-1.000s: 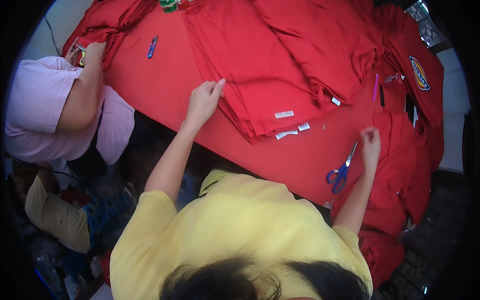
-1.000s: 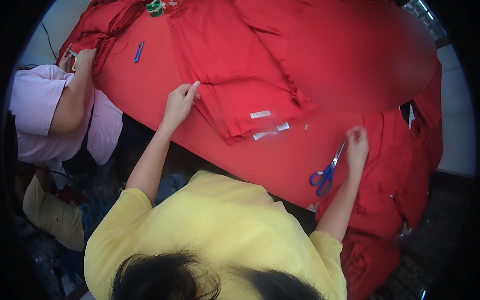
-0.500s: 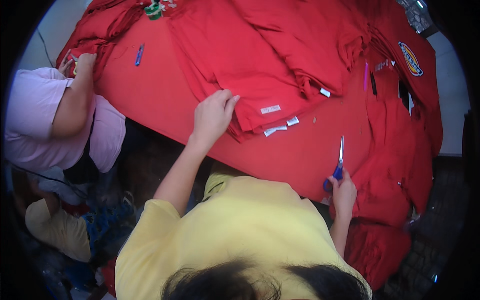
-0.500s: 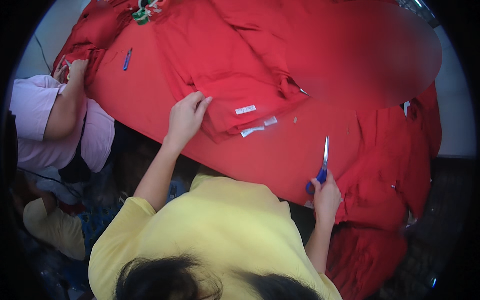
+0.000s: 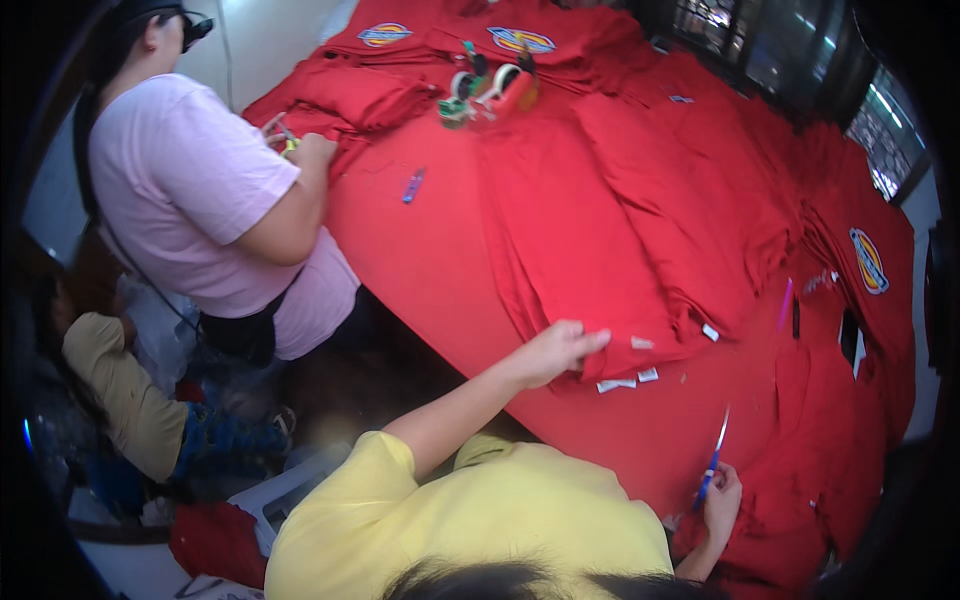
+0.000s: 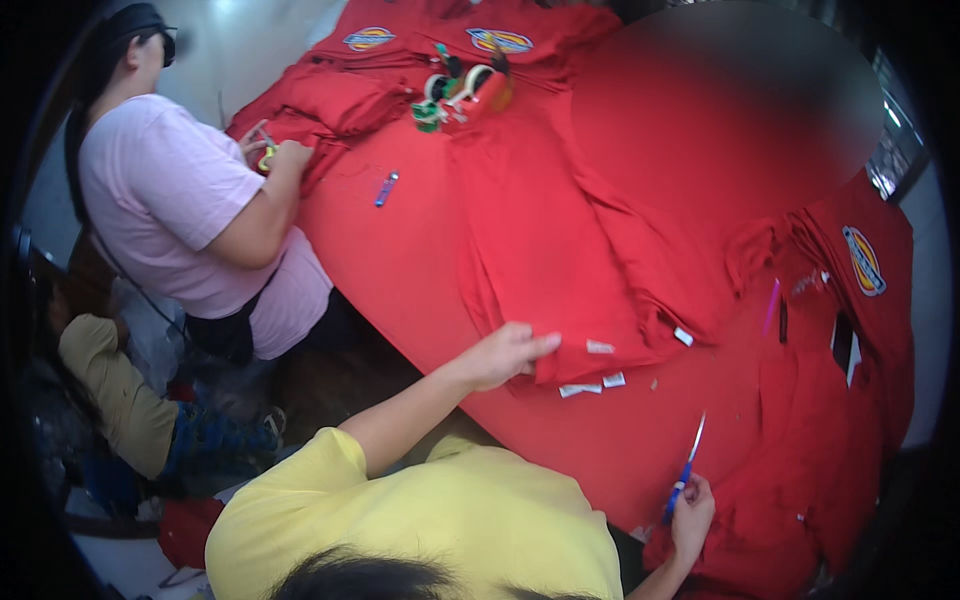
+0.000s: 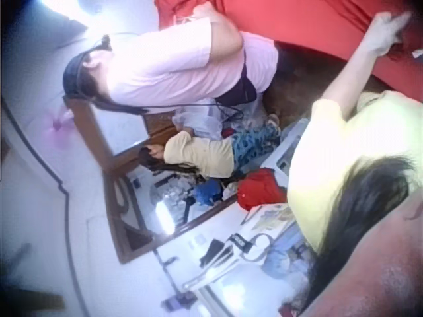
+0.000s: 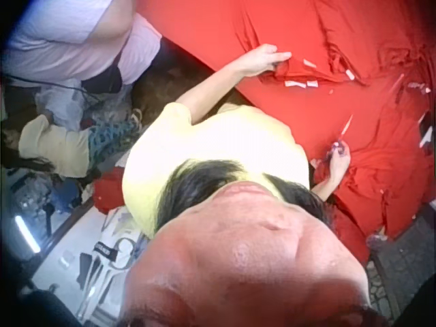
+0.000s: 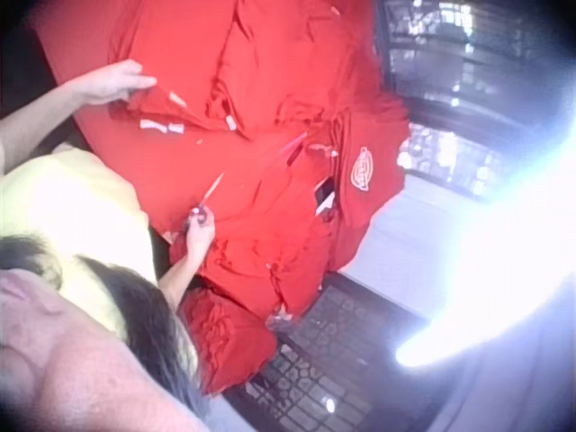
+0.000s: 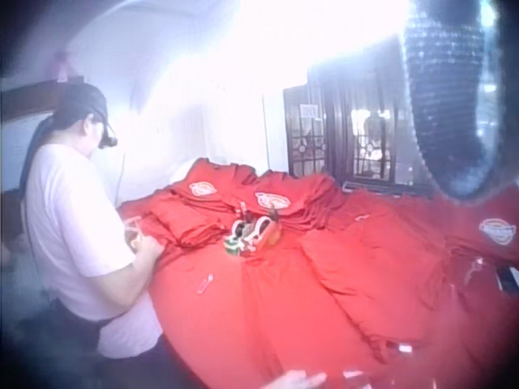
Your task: The person trims white identification tags from red garments using scissors and removes the cut pieces by hand.
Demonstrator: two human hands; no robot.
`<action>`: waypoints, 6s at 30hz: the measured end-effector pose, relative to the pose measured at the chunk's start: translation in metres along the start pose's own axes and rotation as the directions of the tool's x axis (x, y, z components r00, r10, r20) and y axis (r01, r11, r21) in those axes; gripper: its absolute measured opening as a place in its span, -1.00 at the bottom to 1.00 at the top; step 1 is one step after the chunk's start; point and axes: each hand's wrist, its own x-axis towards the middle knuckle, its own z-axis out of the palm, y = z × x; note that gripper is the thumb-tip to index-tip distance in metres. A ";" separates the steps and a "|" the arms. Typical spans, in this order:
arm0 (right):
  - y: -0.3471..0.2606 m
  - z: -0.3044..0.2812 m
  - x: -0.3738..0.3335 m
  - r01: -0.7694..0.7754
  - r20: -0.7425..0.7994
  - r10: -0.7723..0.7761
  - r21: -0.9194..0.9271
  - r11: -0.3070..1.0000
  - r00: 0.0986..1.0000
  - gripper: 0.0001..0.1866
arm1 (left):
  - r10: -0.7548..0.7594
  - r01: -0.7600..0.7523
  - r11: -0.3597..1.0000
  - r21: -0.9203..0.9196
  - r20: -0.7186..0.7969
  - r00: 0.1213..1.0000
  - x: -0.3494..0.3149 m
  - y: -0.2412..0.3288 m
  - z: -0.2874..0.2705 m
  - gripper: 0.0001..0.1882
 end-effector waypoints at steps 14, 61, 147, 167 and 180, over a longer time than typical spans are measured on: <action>-0.088 0.143 0.012 0.083 0.455 -0.387 0.557 0.827 0.802 -0.50 | 0.026 -0.096 0.946 -0.308 -0.224 0.974 0.075 -0.017 -0.070 -0.49; -0.094 0.134 -0.011 0.238 0.456 -0.497 0.513 0.825 0.738 -0.46 | 0.154 -0.188 0.961 -0.201 -0.175 0.972 -0.016 0.006 0.027 -0.57; -0.220 0.245 0.065 0.385 0.361 -0.495 0.336 0.860 0.790 -0.43 | 0.035 -0.183 0.921 -0.344 -0.395 0.918 0.074 0.064 -0.161 -0.67; -0.237 0.286 0.087 0.671 0.362 -0.621 -0.020 0.741 0.695 -0.43 | 0.191 -0.299 0.916 -0.267 -0.367 0.910 0.067 0.087 -0.149 -0.66; -0.233 0.283 0.094 0.655 0.357 -0.640 0.095 0.749 0.680 -0.48 | 0.231 -0.320 0.922 -0.217 -0.353 0.907 0.069 0.087 -0.145 -0.66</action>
